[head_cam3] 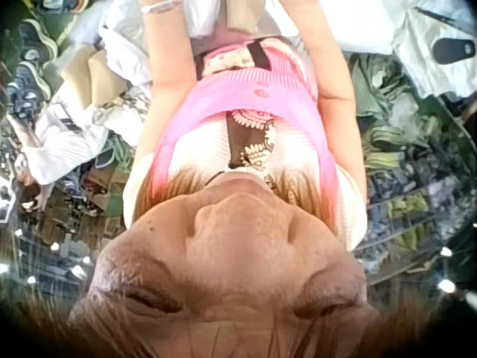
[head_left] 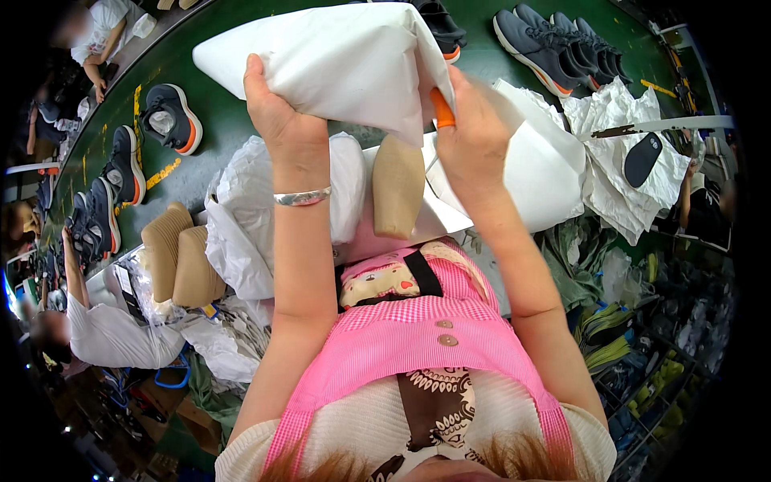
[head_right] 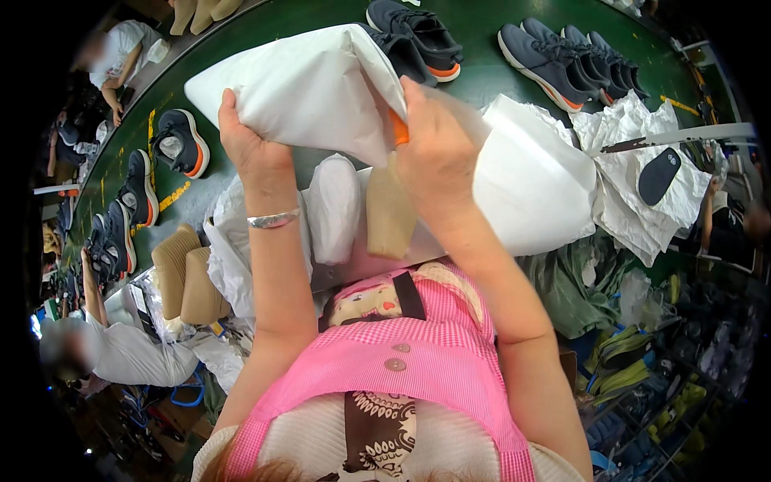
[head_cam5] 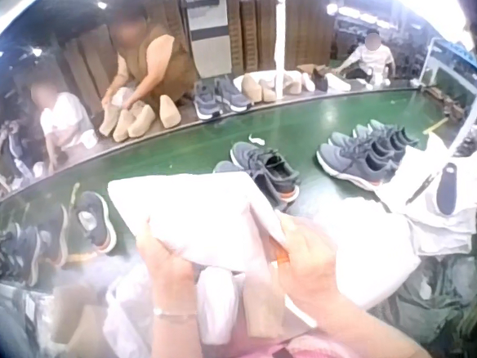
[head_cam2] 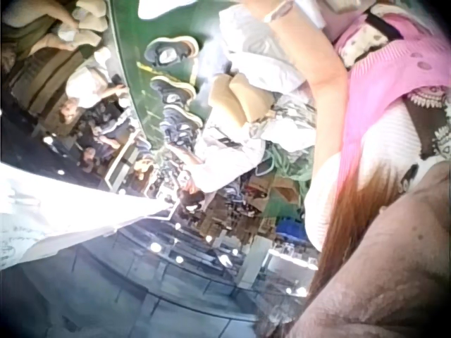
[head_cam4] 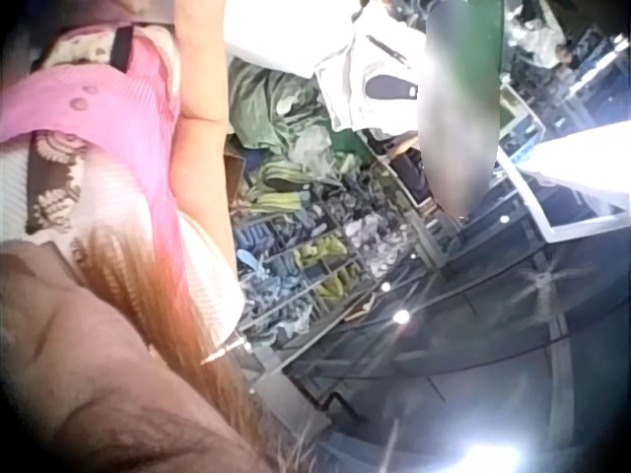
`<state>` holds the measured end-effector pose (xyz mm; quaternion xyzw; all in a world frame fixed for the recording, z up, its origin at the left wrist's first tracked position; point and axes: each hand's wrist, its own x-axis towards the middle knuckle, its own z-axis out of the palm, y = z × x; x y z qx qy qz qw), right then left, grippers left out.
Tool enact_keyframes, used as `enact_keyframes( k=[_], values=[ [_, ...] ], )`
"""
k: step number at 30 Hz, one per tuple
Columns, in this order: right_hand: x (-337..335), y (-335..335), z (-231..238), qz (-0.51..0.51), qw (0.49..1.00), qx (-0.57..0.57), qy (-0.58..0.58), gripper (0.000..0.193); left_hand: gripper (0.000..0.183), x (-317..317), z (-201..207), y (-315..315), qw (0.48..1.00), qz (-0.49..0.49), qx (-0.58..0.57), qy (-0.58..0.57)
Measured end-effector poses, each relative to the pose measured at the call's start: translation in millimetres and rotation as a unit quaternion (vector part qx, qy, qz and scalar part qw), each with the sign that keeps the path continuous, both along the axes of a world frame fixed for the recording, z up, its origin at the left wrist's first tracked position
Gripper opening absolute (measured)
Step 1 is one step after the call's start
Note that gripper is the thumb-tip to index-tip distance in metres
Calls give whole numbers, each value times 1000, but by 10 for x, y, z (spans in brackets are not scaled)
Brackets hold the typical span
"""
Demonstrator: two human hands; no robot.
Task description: The person repeatedly inserts white tissue paper into a series of gray sneakers with orange soles on a green factory table. The person folds the paper, places it inside each shoe, and moves to the next shoe in sequence.
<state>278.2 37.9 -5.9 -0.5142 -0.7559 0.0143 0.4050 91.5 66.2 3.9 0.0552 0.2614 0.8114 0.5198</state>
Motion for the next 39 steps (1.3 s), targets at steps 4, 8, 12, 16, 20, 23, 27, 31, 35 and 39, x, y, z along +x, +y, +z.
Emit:
enact_keyframes(
  k=[4, 8, 12, 16, 20, 23, 27, 31, 35, 39],
  values=[
    [-265, -107, -109, 1, 997, 79, 2, 31, 43, 101, 178, -86, 998, 46, 27, 31],
    [-201, -112, -39, 44, 995, -54, -72, 25, 41, 32, 123, -163, 988, 81, 43, 126],
    [-144, -49, -43, 138, 886, -392, 205, 19, 33, 27, 232, -239, 988, 52, 67, 130],
    [63, 44, -289, 324, 628, -556, 438, 33, 27, -14, 248, -339, 980, 37, 90, 176],
    [49, -32, -273, 483, 236, -468, 701, 76, 24, -82, 190, -381, 979, -7, 120, 165],
    [-116, -59, -138, 413, 159, -492, 750, 73, 38, -149, 37, -344, 976, -25, 116, 185],
    [-370, -162, 110, 278, 242, -422, 828, 56, 44, -66, 76, -322, 979, -31, 83, 181],
    [-255, -36, -70, 277, 299, -348, 844, 44, 51, -4, -3, -244, 983, -86, 54, 151],
    [-295, 35, -26, 243, 511, -307, 766, 45, 64, 76, -318, -343, 966, -249, -6, -64],
    [-386, -252, -442, 231, 800, -382, 400, 36, 61, 108, -724, -332, 967, -198, 152, -42]
  ],
)
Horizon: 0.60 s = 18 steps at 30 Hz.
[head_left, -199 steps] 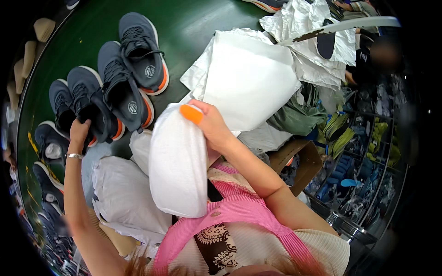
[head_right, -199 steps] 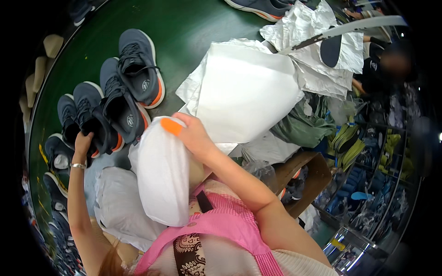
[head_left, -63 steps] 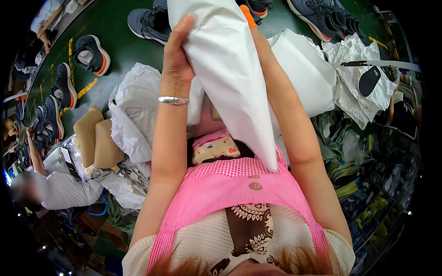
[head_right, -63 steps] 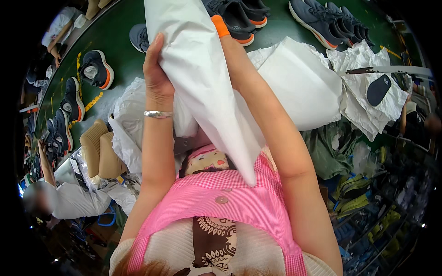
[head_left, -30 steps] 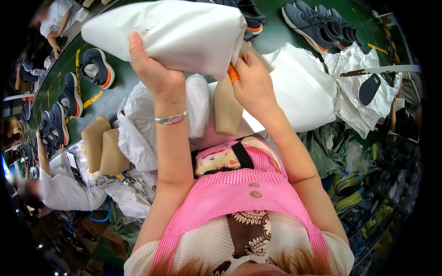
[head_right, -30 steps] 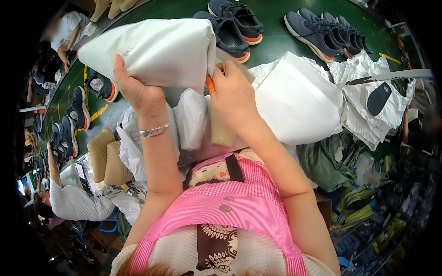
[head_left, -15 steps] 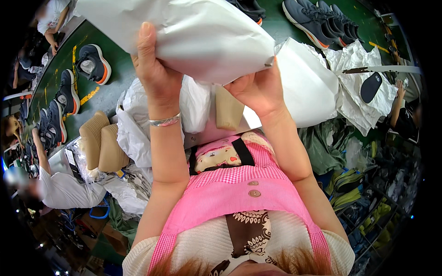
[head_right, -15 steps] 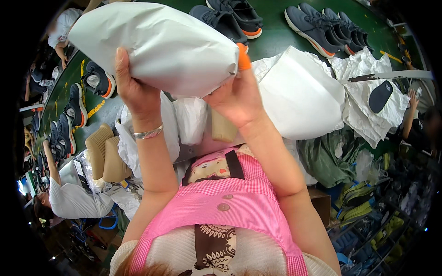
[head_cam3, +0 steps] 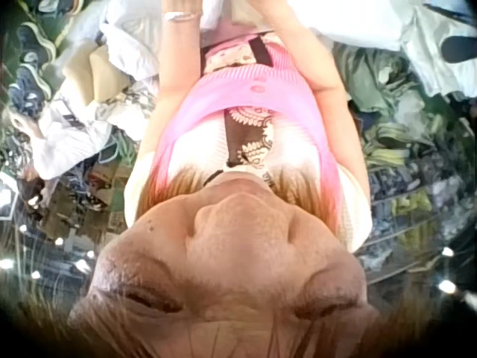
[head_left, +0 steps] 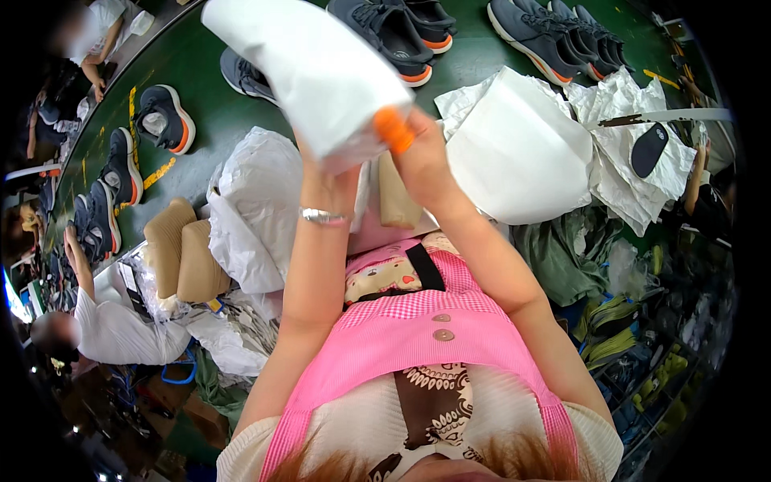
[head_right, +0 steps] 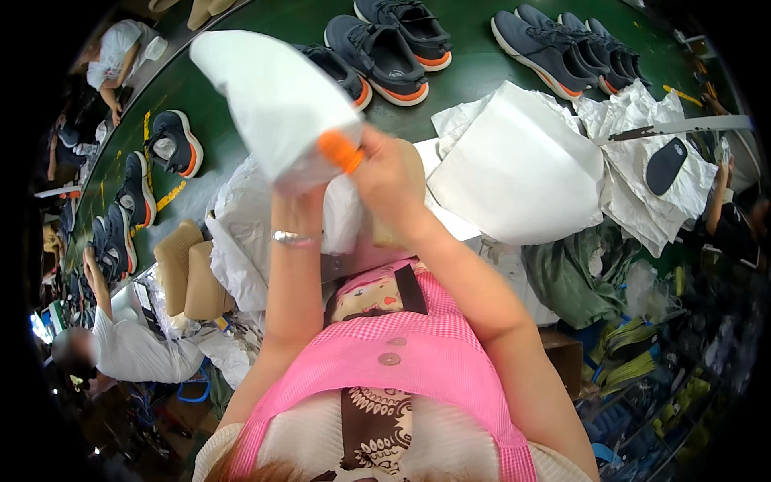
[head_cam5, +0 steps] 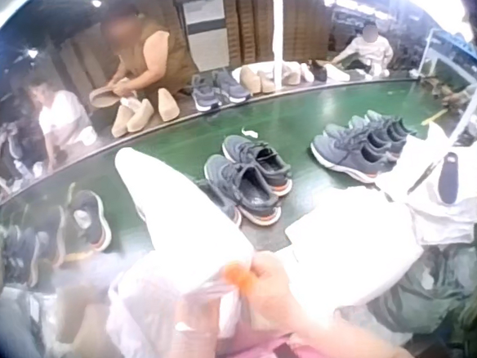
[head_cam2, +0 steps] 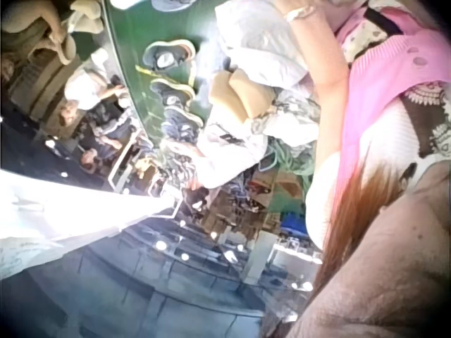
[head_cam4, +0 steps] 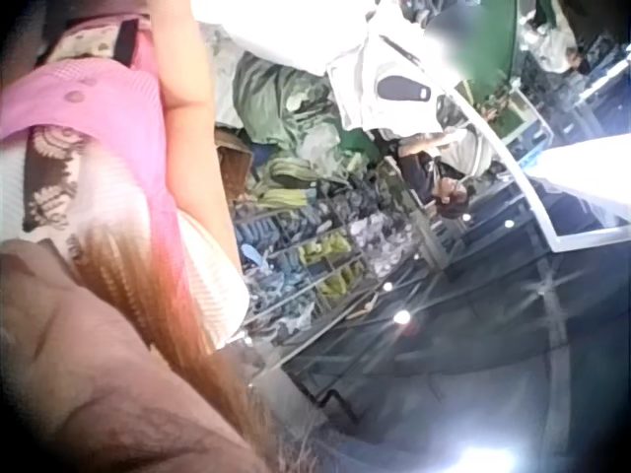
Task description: The person repeatedly inserts white tissue paper into a series of gray sneakers with orange soles on a green factory table. The person folds the paper, places it inside each shoe, and moves to the next shoe in sequence.
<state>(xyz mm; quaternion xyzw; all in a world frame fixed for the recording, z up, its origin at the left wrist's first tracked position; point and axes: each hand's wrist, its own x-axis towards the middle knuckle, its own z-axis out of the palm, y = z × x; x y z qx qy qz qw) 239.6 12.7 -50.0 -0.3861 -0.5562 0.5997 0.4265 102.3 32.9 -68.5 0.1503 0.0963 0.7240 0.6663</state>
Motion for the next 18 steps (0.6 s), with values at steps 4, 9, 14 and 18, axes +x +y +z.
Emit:
enact_keyframes(
  k=[4, 9, 14, 18],
  values=[
    [-10, -78, 221, -54, 997, -48, 13, 37, 60, -156, 19, -25, 991, 57, -120, -5],
    [-194, 169, 94, -161, 936, -167, 264, 40, 77, 139, 339, 41, 992, 103, -65, 40],
    [-205, 312, 33, -216, 950, -120, 190, 34, 74, 254, 41, 156, 957, 195, -107, 189],
    [96, 407, 117, -254, 861, -277, 344, 35, 60, 74, -37, 197, 672, 413, -131, 600]
  ],
)
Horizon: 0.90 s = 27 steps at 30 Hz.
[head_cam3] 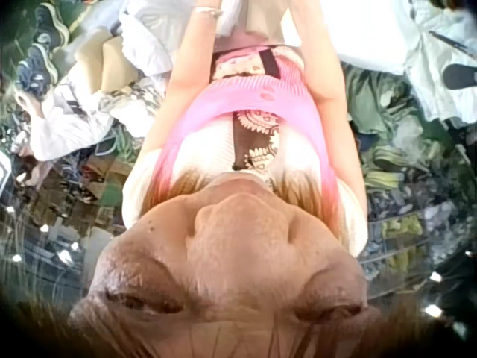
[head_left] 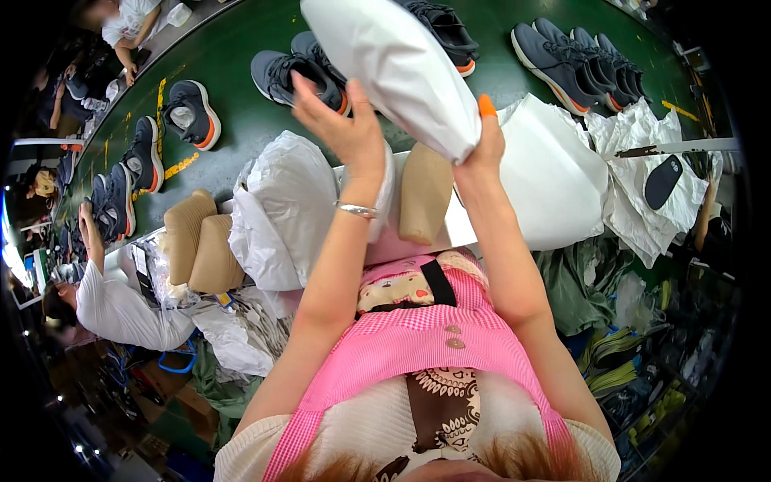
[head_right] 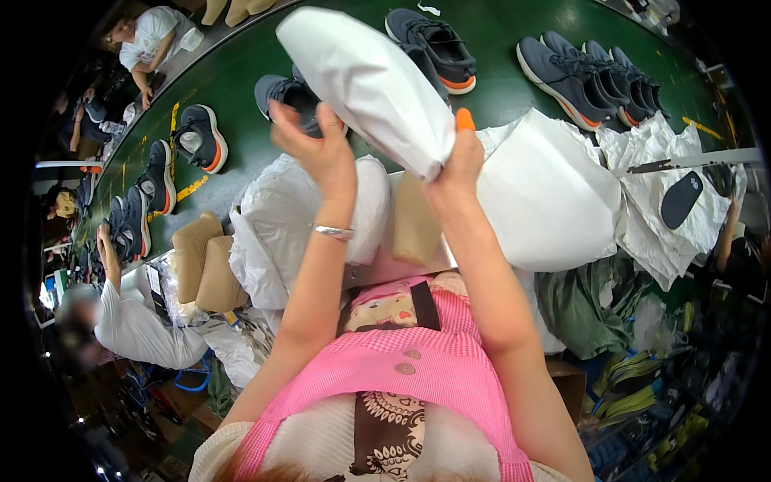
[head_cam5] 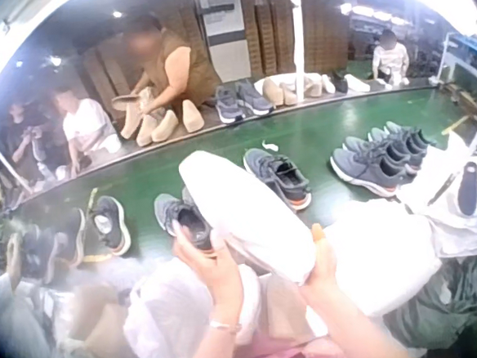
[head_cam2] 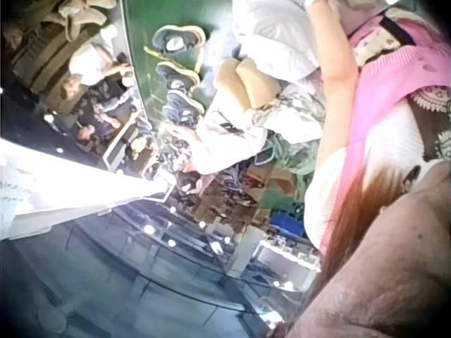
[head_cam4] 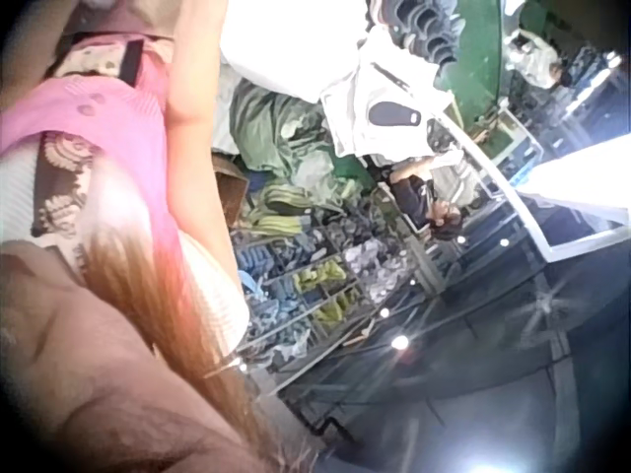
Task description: The person repeatedly inserts white tissue paper into a series of gray sneakers with orange soles on a green factory table. The person folds the paper, places it inside each shoe, and moves to the next shoe in sequence.
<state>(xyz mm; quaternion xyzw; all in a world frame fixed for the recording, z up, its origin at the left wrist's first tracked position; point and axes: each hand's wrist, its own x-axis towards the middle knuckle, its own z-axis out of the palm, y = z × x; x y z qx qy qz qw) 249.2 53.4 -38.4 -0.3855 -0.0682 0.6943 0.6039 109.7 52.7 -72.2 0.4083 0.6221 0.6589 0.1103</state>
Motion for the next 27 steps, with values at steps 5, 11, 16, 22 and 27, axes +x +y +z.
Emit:
enact_keyframes(
  k=[5, 11, 16, 22, 27],
  values=[
    [86, -181, -84, 26, 997, -58, -42, 35, 43, -250, 362, 218, 969, 31, 54, 241],
    [142, -177, -248, 43, 998, -48, -15, 41, 35, -410, 412, 362, 931, -193, 7, -308],
    [235, -90, -304, 71, 995, -50, -49, 42, 36, -407, 511, 325, 966, -208, -2, -157],
    [282, -39, -558, 79, 994, -70, 2, 43, 34, -364, 704, 360, 971, -217, -46, -90],
    [235, -6, -471, 109, 987, -85, 81, 37, 34, -236, 527, 181, 947, -214, -50, -235]
  ],
)
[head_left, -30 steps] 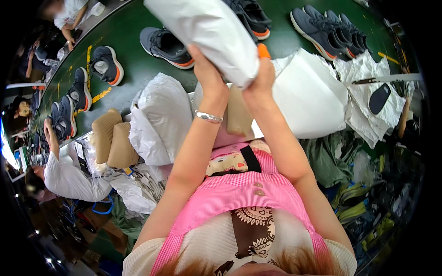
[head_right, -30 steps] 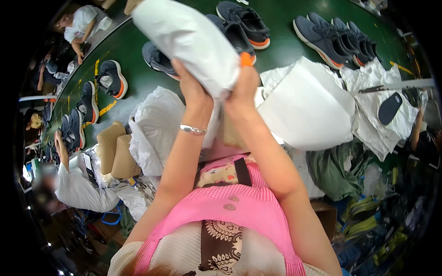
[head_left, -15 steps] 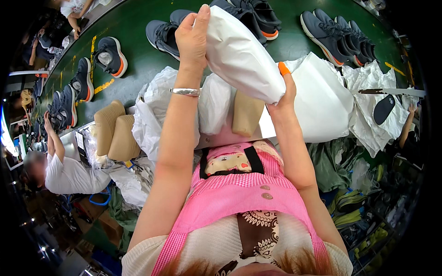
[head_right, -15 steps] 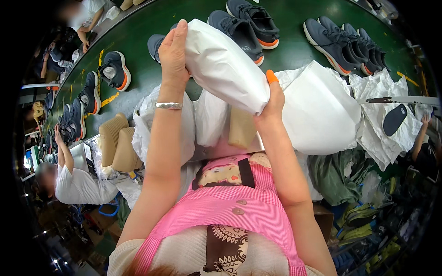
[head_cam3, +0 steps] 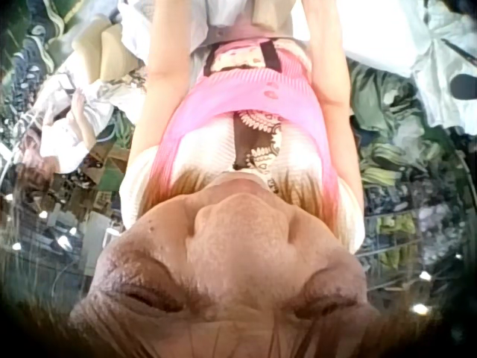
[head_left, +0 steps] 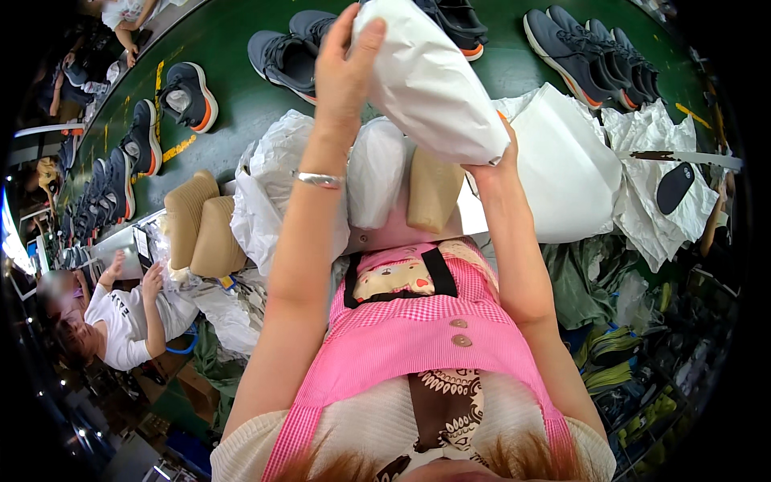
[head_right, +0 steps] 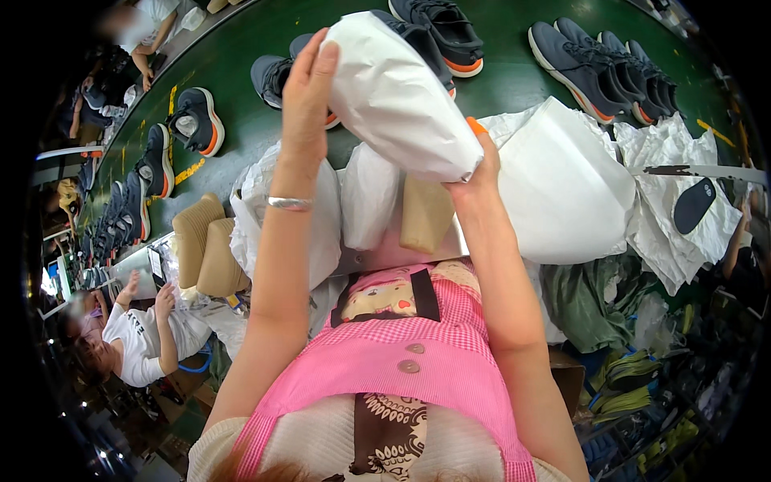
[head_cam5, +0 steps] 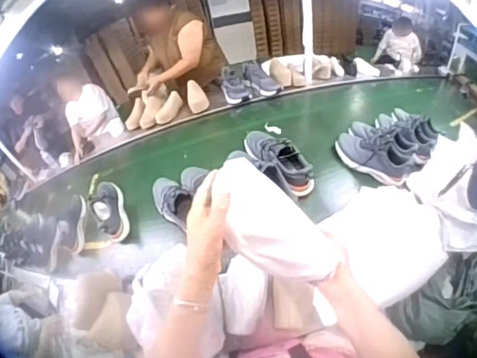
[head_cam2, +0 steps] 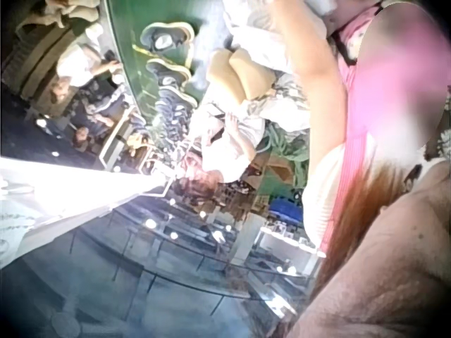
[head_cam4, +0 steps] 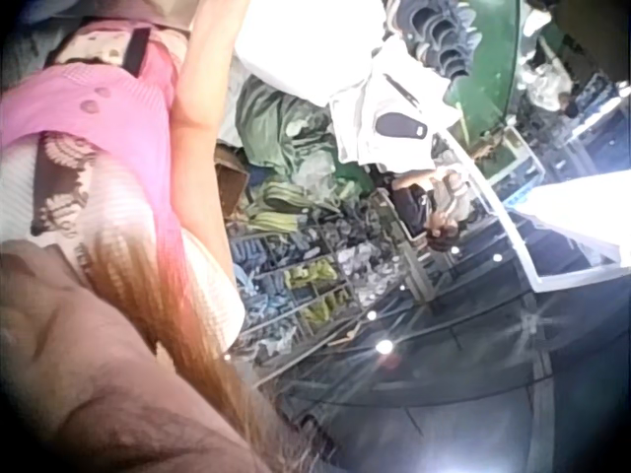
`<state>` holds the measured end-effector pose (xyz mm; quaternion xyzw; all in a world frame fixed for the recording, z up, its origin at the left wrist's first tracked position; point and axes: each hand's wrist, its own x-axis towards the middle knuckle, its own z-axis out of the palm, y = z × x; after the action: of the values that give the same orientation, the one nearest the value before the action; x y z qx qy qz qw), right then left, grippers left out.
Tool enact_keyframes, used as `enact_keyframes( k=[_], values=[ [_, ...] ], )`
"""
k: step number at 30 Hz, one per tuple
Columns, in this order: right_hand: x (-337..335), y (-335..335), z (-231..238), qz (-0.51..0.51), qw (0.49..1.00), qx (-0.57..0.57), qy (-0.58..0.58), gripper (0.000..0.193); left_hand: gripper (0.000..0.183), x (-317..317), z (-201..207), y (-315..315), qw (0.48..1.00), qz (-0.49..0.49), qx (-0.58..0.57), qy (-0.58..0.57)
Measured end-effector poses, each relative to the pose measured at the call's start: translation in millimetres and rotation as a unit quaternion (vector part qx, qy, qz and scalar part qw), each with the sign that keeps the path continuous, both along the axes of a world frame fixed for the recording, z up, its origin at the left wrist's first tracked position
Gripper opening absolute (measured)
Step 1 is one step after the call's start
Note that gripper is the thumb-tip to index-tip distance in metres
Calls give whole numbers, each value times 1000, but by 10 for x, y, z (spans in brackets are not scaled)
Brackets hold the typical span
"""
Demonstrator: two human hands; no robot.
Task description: The person repeatedly inserts white tissue paper into a series of gray sneakers with orange soles on a green factory table. The person folds the paper, places it inside each shoe, and moves to the next shoe in sequence.
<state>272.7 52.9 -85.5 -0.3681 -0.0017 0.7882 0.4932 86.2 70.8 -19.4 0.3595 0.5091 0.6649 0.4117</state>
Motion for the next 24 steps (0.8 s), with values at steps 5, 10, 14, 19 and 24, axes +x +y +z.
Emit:
enact_keyframes(
  k=[5, 10, 14, 19, 24],
  values=[
    [-331, -55, 115, 0, 998, -61, -33, 36, 33, -38, -122, 23, 984, -7, 31, -173],
    [-395, 35, 134, 40, 977, 171, -120, 46, 31, -386, -273, 103, 978, 70, -2, -198],
    [-632, -19, 285, 110, 733, 446, -502, 74, 34, -625, -303, 140, 968, 116, -62, -214],
    [-865, 18, 527, 193, 647, 351, -649, 77, 40, -970, -302, 114, 957, 44, -188, -216],
    [-957, 290, 601, 209, 572, 338, -718, 72, 52, -1845, -649, 118, 908, -104, -366, 176]
  ],
)
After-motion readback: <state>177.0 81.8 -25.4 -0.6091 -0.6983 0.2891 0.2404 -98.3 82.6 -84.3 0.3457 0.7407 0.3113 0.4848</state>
